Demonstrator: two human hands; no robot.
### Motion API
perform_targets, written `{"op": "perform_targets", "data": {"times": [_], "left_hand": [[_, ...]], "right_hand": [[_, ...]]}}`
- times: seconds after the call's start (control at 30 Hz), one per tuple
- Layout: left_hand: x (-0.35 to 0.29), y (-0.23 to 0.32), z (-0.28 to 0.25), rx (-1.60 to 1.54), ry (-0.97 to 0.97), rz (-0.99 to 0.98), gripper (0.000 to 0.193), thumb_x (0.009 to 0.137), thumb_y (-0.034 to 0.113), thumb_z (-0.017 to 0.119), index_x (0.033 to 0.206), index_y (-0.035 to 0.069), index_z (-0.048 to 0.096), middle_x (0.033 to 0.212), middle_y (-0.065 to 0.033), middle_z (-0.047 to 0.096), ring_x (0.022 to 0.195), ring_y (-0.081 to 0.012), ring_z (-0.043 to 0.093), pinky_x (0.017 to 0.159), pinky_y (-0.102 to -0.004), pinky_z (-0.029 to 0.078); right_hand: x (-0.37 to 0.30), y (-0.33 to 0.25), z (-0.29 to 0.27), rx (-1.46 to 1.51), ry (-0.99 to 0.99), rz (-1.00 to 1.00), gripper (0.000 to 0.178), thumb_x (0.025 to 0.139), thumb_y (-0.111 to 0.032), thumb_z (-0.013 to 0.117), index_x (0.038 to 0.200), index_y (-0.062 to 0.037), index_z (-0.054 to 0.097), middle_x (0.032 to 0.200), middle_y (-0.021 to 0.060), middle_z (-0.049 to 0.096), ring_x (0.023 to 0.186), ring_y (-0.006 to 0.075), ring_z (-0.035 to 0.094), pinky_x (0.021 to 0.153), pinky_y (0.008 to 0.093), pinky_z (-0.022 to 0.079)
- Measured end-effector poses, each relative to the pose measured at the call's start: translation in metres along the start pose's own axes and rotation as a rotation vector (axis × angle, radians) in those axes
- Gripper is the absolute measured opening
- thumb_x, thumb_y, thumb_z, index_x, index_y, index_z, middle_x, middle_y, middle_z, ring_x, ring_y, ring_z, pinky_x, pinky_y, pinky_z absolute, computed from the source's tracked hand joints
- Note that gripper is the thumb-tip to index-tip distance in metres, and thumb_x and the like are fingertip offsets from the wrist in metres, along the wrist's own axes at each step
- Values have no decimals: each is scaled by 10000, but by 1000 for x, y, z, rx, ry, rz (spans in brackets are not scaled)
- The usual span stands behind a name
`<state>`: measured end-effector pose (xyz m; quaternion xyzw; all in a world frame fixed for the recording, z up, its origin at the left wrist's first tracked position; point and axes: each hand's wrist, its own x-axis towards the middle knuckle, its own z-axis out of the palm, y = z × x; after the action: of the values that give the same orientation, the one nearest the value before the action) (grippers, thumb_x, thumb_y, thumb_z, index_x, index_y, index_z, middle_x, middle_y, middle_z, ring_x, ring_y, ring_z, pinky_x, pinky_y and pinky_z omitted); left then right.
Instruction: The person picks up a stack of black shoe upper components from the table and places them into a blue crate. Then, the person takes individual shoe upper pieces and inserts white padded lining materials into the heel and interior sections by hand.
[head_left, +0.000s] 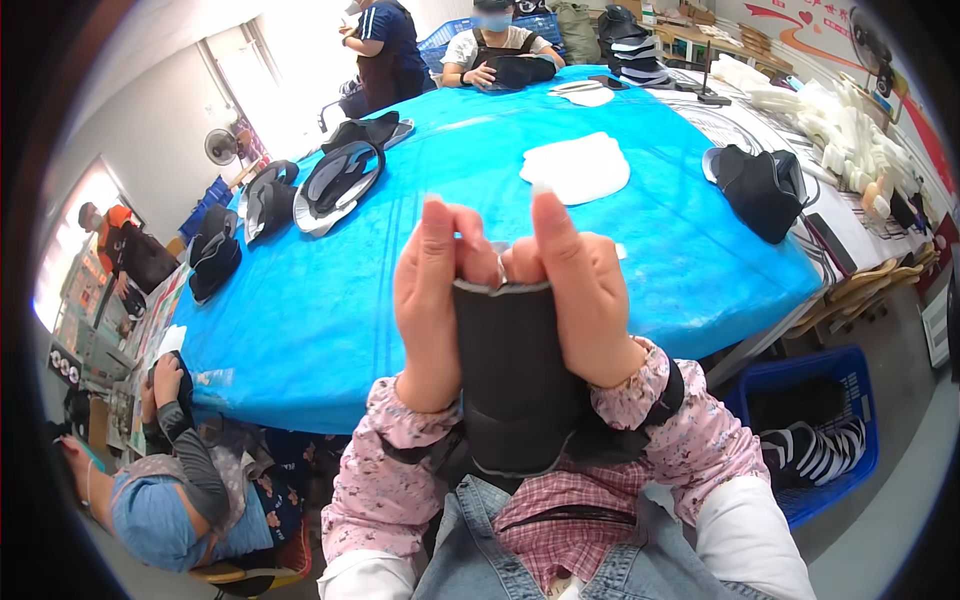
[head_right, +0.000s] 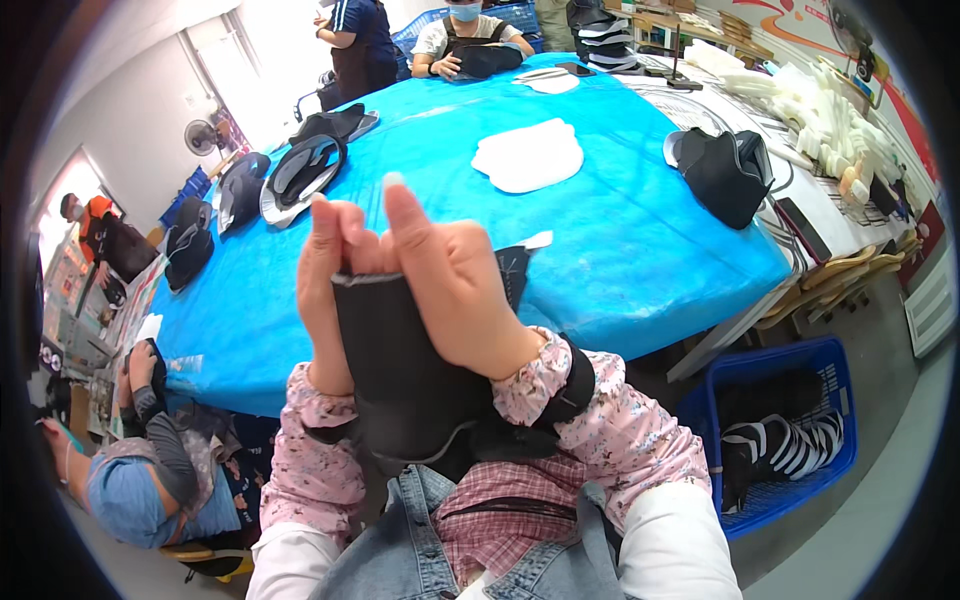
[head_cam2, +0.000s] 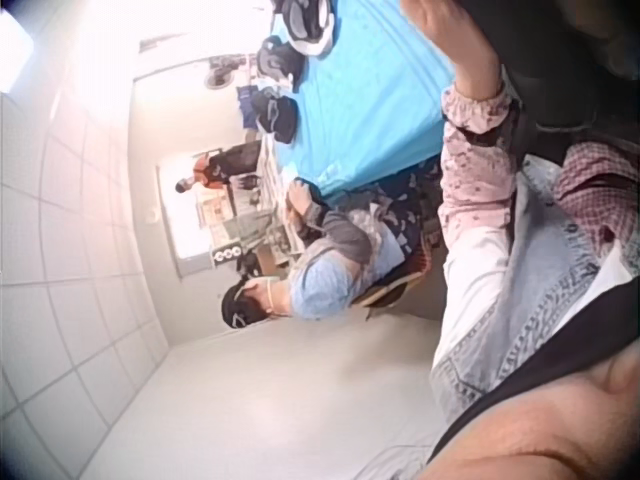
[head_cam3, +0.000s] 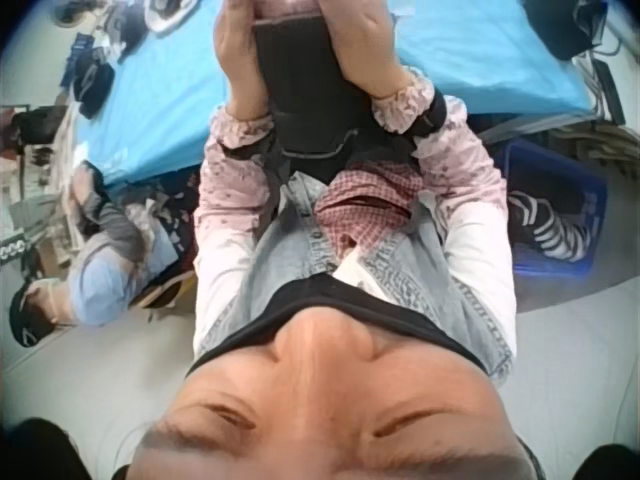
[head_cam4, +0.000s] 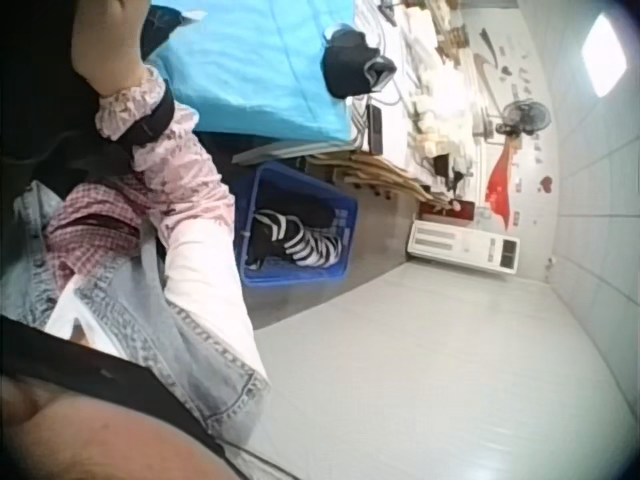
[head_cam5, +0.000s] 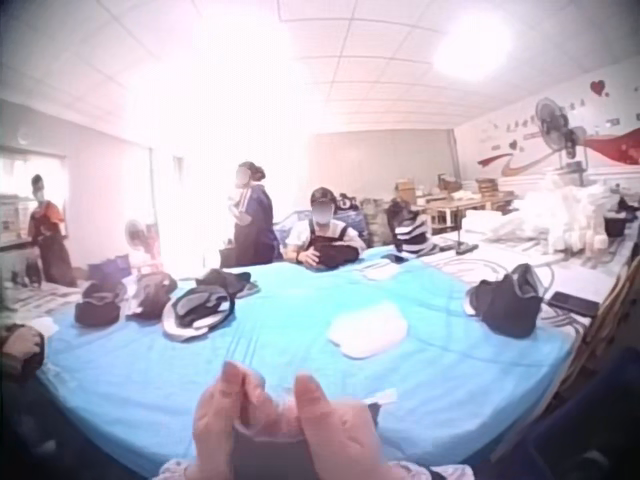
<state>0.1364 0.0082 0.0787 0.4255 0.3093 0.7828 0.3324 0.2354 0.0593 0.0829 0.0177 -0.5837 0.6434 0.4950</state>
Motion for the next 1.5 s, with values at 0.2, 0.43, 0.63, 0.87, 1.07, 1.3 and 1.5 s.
{"op": "perform_targets", "data": {"times": [0.2,0.43,0.63,0.87,1.07,1.3,1.5], "left_hand": [[-4,10,5,-184,-43,0,375,953,394,327,743,100,426,514,52,337,452,-38,318,416,-182,278],[-13,14,1,-189,-71,46,372,958,387,313,728,106,393,488,56,300,419,-47,247,387,-217,205],[-19,12,6,-21,-15,45,361,961,368,318,734,101,401,490,62,279,432,-41,242,400,-218,198],[-20,-4,2,-475,-212,-118,369,959,382,306,754,104,435,500,43,361,432,-55,286,416,-205,238],[-31,28,43,-4,-137,176,414,960,405,252,728,98,404,438,41,270,383,-80,243,400,-243,223],[-5,28,-12,773,-166,258,290,950,251,388,923,33,577,580,-3,522,526,-59,480,488,-204,345],[-8,16,6,1383,-61,638,130,855,100,532,966,58,585,625,-47,563,440,-181,499,425,-255,367]], "right_hand": [[6,7,-14,-207,-47,91,643,942,-491,243,464,-70,319,480,-38,319,459,55,254,443,231,195],[0,-1,-22,-353,-160,130,738,861,-635,11,483,-56,270,490,-26,310,468,83,250,458,241,193],[-8,-10,-27,-510,-241,62,718,897,-585,56,467,-54,274,483,-7,345,458,99,274,454,251,211],[-21,-16,-1,-111,-144,-43,656,937,-501,120,444,-82,228,427,6,334,406,114,283,448,268,250],[-3,20,-23,-431,-99,-243,612,971,-359,214,510,-12,419,468,45,380,419,129,354,422,282,265],[13,13,-53,-680,-93,-481,335,923,-188,395,709,-1,573,485,63,427,386,201,398,403,320,292],[14,10,-35,-1065,-127,-730,146,811,-85,525,823,19,627,516,91,501,428,253,497,413,344,355]]}}
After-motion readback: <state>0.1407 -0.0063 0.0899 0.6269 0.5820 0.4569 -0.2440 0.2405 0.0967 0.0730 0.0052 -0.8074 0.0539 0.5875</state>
